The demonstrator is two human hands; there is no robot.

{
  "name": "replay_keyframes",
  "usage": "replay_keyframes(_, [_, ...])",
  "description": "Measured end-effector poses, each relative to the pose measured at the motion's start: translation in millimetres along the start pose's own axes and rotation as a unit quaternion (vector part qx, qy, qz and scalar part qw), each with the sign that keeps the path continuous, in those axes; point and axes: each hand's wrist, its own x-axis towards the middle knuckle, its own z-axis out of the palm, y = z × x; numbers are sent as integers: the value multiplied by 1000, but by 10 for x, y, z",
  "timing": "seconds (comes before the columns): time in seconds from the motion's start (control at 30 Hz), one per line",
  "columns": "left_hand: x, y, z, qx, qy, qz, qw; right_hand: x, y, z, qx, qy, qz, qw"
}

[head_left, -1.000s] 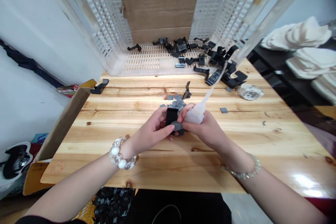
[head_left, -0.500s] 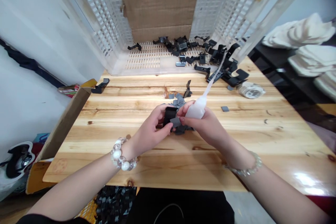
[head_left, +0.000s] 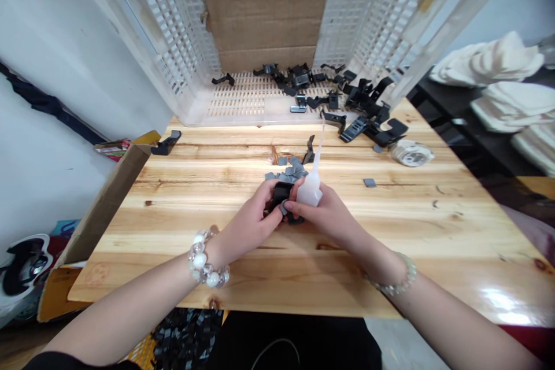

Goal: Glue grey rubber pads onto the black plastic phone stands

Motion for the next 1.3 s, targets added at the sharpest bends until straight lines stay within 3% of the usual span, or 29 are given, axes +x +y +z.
replay_keyframes(0.2, [-26,1,-7,23,-39,21,999,4,16,-18,-34,62,5,998])
replay_keyframes(0.4, [-3,2,22,-14,-19,39,999,-6,-10,1,-47,69,-2,996])
replay_keyframes(0.53, [18,37,1,-71,-3,-22,997,-16,-60,-30,15,51,-10,999])
replay_keyframes(0.73, [64,97,-68,-145,60,-93,983,50,-189,-278,65,148,-54,985])
replay_keyframes(0.97, [85,80,-73,-146,84,-108,980,125,-243,-602,18,157,-85,984])
replay_keyframes(1.3, [109,47,-144,-162,65,-137,975,133,-339,-659,128,257,-211,934])
